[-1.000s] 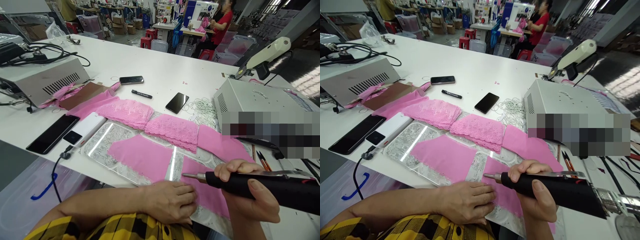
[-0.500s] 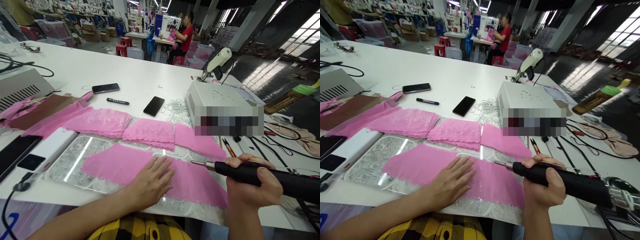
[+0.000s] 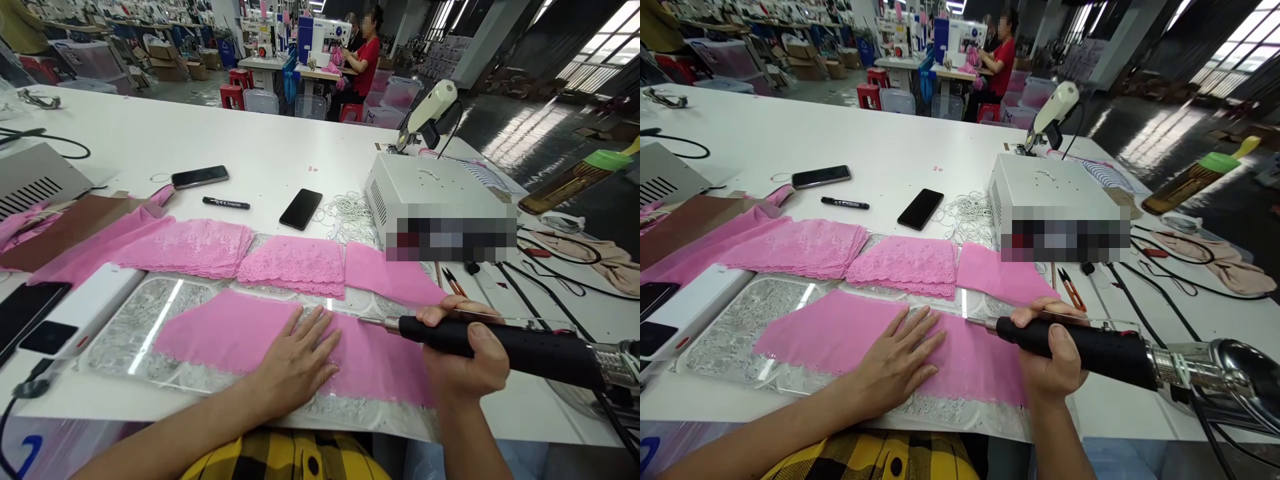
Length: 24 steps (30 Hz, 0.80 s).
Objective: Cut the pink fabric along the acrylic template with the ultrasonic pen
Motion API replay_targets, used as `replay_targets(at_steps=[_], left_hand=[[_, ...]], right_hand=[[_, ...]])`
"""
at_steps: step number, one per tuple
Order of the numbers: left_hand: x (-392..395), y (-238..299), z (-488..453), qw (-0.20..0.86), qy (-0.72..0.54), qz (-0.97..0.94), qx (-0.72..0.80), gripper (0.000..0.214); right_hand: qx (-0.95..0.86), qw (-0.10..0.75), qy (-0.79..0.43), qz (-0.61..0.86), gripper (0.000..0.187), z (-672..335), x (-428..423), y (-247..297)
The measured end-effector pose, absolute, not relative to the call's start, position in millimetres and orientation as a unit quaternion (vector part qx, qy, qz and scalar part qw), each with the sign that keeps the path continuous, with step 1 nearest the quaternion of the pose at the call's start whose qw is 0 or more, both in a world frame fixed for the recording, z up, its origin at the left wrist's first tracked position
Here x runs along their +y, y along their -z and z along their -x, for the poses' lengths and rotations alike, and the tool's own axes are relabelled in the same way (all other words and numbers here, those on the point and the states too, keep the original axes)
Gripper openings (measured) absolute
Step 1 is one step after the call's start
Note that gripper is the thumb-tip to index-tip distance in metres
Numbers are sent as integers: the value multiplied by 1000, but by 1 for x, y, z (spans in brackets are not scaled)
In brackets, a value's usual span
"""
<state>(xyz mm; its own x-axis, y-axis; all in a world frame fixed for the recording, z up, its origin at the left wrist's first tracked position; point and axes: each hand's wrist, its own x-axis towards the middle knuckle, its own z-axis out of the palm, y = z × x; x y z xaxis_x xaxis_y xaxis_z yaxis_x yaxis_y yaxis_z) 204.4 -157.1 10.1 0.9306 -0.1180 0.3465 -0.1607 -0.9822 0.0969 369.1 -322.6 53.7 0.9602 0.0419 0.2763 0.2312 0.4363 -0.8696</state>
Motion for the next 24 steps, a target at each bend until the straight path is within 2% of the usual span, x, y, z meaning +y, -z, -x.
replay_targets(at_steps=[11,18,24], left_hand=[[-155,-10,-205,62,-177,-979,-75,42],[-155,-9,-205,65,-170,-981,-73,43],[-155,-9,-205,59,-182,-979,-74,43]], right_hand=[[-133,840,59,522,13,-372,-322,-58],[-78,834,144,526,14,-388,-348,-60],[-69,836,125,530,14,-384,-349,-55]])
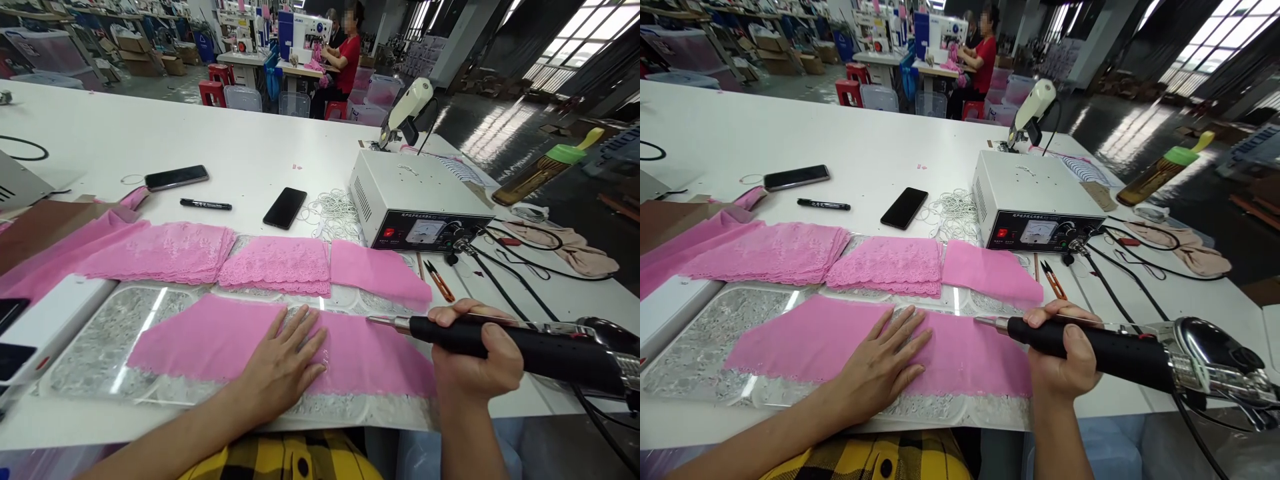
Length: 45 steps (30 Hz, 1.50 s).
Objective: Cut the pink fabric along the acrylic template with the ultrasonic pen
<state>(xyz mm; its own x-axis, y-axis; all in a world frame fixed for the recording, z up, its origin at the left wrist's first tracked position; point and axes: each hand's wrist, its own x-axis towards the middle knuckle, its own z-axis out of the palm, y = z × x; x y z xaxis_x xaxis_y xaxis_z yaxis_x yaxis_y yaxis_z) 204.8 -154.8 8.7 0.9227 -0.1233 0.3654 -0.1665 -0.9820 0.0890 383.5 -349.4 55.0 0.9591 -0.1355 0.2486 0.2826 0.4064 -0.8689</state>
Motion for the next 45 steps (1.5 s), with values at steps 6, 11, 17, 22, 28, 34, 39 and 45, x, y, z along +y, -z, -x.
replay_targets(at_steps=[6,11,17,22,28,34,39,45], left_hand=[[-155,-8,-205,59,-193,-977,-75,41],[-153,-3,-205,63,-193,-976,-78,41],[-152,-3,-205,52,-204,-974,-83,40],[-153,-5,-206,40,-200,-976,-77,40],[-152,-4,-205,26,-198,-977,-80,41],[-148,-4,-206,7,-199,-975,-97,41],[-146,-3,-207,0,-207,-972,-108,41],[-144,-3,-208,-4,-217,-969,-117,41]], right_hand=[[-79,832,137,532,13,-382,-345,-55],[-94,825,139,540,12,-383,-345,-56],[-41,830,194,522,14,-392,-361,-59],[-33,816,212,536,12,-394,-371,-57],[-33,821,207,530,13,-392,-365,-58],[-50,823,210,525,11,-394,-366,-54],[-65,822,213,525,12,-395,-364,-54],[-53,829,206,517,14,-392,-373,-60]])
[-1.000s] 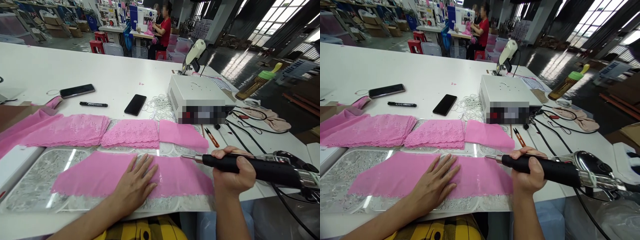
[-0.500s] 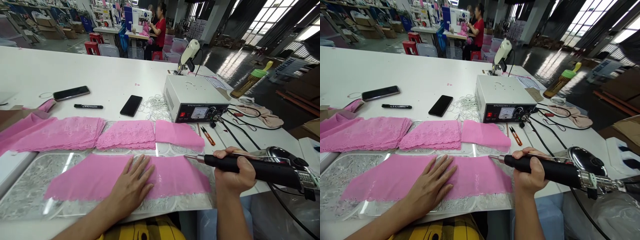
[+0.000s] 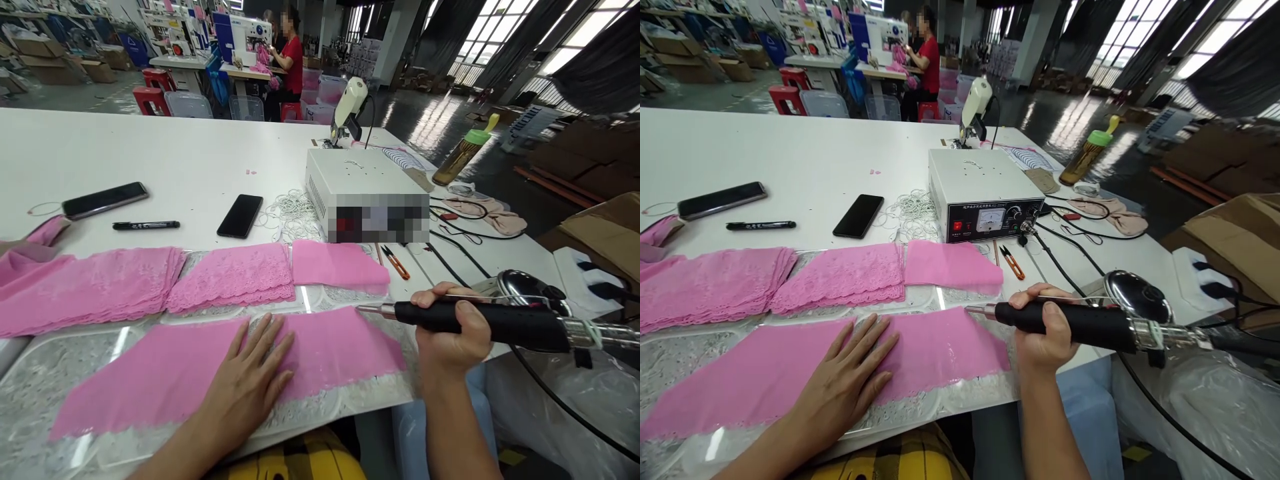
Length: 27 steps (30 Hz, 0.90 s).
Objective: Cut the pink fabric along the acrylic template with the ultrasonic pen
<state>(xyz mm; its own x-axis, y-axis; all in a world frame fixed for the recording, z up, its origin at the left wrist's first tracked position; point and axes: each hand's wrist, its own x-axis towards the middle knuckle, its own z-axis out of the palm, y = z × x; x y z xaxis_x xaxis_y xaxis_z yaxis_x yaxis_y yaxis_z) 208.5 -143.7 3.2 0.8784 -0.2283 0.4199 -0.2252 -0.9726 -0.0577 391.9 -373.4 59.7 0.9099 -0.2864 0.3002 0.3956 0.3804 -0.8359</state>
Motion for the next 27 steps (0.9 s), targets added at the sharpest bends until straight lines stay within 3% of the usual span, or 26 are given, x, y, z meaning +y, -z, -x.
replay_targets(at_steps=[27], left_hand=[[-142,-3,-207,-2,197,973,117,43]], right_hand=[[-39,819,214,531,14,-380,-412,-59]])
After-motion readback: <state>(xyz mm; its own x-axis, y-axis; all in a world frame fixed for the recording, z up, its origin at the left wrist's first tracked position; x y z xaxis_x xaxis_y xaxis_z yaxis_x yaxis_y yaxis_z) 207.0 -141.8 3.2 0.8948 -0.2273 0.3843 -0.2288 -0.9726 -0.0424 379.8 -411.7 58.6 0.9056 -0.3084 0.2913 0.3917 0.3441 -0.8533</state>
